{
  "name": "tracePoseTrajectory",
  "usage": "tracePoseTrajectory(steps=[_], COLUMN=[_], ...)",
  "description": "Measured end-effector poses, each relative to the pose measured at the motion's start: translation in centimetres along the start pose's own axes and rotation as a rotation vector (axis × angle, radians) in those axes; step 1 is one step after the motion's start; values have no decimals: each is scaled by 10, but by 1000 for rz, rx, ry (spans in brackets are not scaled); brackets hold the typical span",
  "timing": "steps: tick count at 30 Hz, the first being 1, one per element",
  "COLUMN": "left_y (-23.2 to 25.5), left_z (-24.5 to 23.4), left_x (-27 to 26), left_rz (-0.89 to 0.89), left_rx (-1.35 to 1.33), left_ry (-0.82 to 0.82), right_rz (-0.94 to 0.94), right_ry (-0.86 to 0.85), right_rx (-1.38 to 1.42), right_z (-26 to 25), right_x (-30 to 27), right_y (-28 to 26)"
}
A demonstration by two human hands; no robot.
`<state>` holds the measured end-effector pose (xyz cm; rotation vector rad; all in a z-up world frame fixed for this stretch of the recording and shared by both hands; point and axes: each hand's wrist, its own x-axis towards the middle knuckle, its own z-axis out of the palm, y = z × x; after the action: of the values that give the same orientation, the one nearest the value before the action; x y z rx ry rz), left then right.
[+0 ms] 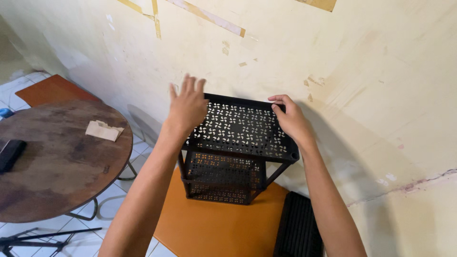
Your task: The person assembles a black perforated metal shelving unit by inserting vertical poles into the base and attaching a perforated shelf. The person then places another shelf on top and secures it with a vertical pole.
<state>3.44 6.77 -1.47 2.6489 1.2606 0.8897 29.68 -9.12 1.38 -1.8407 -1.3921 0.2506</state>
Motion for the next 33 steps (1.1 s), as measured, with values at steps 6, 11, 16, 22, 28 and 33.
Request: tracePoseTrajectory(steps=[6, 11, 16, 22, 28, 33], left_y=[44, 40, 42, 39, 43, 44], left_z=[24, 22, 22, 21, 18, -5], left_x=[-10, -14, -18, -19, -17, -19], left_rz=[172, 194, 198, 193, 166, 163], left_rx=[83, 100, 116, 57, 48, -85], left_ry=[-109, -90, -74, -51, -66, -51], right_rz=[16, -146, -342, 48, -112, 10], right_ry=[6, 121, 122, -315, -181, -235], right_rx=[42, -75, -80, -301, -385, -552], right_z=[-6, -36, -32, 7, -7, -8], right_x=[7, 39, 54, 56, 35, -40], right_y=[5, -7, -20, -15, -35, -51])
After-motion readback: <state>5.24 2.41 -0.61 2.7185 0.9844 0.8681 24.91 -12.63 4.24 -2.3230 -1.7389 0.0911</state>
